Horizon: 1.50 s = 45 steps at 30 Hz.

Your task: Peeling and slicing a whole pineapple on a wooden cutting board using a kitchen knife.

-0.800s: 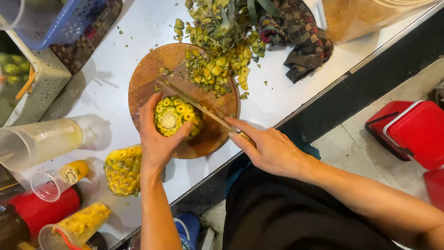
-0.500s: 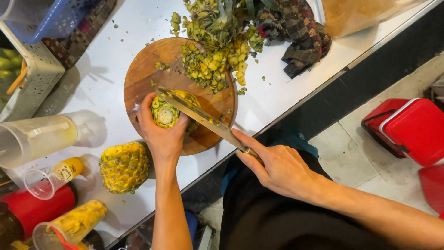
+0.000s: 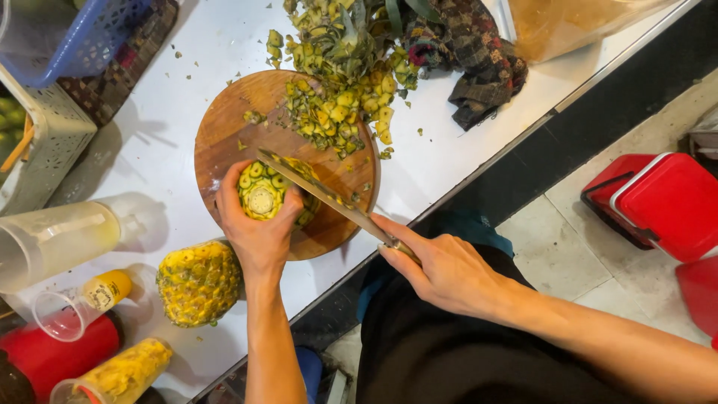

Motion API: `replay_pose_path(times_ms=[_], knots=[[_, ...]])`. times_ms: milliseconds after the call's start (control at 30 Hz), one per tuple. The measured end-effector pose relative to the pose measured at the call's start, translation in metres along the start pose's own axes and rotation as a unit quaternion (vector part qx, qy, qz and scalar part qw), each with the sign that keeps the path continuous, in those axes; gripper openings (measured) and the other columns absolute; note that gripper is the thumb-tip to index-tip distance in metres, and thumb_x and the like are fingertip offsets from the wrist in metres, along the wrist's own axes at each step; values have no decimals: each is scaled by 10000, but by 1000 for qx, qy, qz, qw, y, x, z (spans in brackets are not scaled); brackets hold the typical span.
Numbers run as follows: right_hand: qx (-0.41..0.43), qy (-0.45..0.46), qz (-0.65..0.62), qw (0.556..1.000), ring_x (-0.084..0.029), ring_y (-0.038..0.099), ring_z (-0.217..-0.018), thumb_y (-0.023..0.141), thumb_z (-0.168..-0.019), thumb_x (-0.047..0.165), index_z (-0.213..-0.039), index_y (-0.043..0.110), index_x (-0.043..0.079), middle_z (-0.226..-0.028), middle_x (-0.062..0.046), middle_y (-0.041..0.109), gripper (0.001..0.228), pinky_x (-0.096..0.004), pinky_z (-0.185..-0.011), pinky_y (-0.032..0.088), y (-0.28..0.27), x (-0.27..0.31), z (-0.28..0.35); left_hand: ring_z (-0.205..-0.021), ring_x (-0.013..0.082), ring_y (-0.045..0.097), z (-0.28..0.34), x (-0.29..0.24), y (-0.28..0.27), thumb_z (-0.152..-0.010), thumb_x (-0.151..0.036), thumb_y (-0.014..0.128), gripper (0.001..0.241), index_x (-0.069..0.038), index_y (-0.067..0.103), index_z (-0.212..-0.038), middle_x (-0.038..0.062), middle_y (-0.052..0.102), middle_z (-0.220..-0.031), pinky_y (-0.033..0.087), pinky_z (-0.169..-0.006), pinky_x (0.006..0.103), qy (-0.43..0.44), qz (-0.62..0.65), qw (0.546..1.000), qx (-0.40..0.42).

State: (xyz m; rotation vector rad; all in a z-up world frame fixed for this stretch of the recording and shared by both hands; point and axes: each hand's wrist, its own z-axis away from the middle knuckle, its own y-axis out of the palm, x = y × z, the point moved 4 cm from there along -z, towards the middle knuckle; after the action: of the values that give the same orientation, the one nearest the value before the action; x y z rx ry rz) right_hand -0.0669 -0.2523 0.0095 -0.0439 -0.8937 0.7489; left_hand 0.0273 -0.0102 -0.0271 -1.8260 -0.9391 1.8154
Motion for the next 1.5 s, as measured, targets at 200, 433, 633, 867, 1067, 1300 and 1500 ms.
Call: replay_pose_path(times_ms=[200,433,633,867,1067,1300,1500], knots=[[-12,-92,-43,995,-565,696,-828,369,-1003,440,-1551,424,276,-726,-271,727,574,-570,-773,557,-3,21,-44,-1179,310,571,0,3,-5,-673,-360,927,766,-174,597,-1339,141,613,-1221,379,-1123,456,-8,14,1000,14],[39,21,-28,999,-514,705,-899,421,-974,493,-1521,453,376,-781,-257,747,561,-554,-816,573,-1,0,-24,-1183,314,587,2,-6,-6,-680,-305,921,729,-170,616,-1328,144,615,-1203,418,-1103,457,-18,30,999,20],[24,-57,-68,996,-540,697,-940,366,-1005,443,-1549,441,290,-910,-258,761,570,-575,-855,548,-7,13,-36,-1219,289,567,1,-8,-8,-716,-336,921,734,-165,590,-1348,130,587,-1234,410,-1124,453,-30,64,997,40],[49,-53,-96,993,-397,653,-1153,322,-1011,457,-1504,479,165,-1345,-185,650,594,-470,-988,508,11,-2,-62,-1249,284,564,6,-2,-10,-704,-320,922,758,-142,588,-1361,135,578,-1293,432,-1122,449,-32,97,993,54],[96,74,-117,986,-267,646,-409,371,-1006,507,-1513,501,227,-639,-177,648,594,-320,-412,554,-4,-22,-60,-1243,168,562,15,25,-19,-755,-428,812,767,-197,538,-1433,65,581,-1350,515,-1068,351,-105,332,937,19],[-20,54,-97,994,-281,647,-433,394,-1027,501,-1493,519,184,-585,-160,611,578,-364,-472,571,-31,-8,-61,-1331,287,555,22,63,-8,-916,-435,665,569,-253,542,-1440,78,525,-1505,527,-1022,487,-225,543,804,-87],[37,38,-3,999,-254,700,-544,379,-1013,519,-1475,547,287,-634,-122,651,544,-364,-621,615,15,16,-46,-1463,310,385,10,37,-8,-680,-286,995,985,-242,473,-1514,190,352,-1555,370,-1174,466,-205,345,906,-137]])
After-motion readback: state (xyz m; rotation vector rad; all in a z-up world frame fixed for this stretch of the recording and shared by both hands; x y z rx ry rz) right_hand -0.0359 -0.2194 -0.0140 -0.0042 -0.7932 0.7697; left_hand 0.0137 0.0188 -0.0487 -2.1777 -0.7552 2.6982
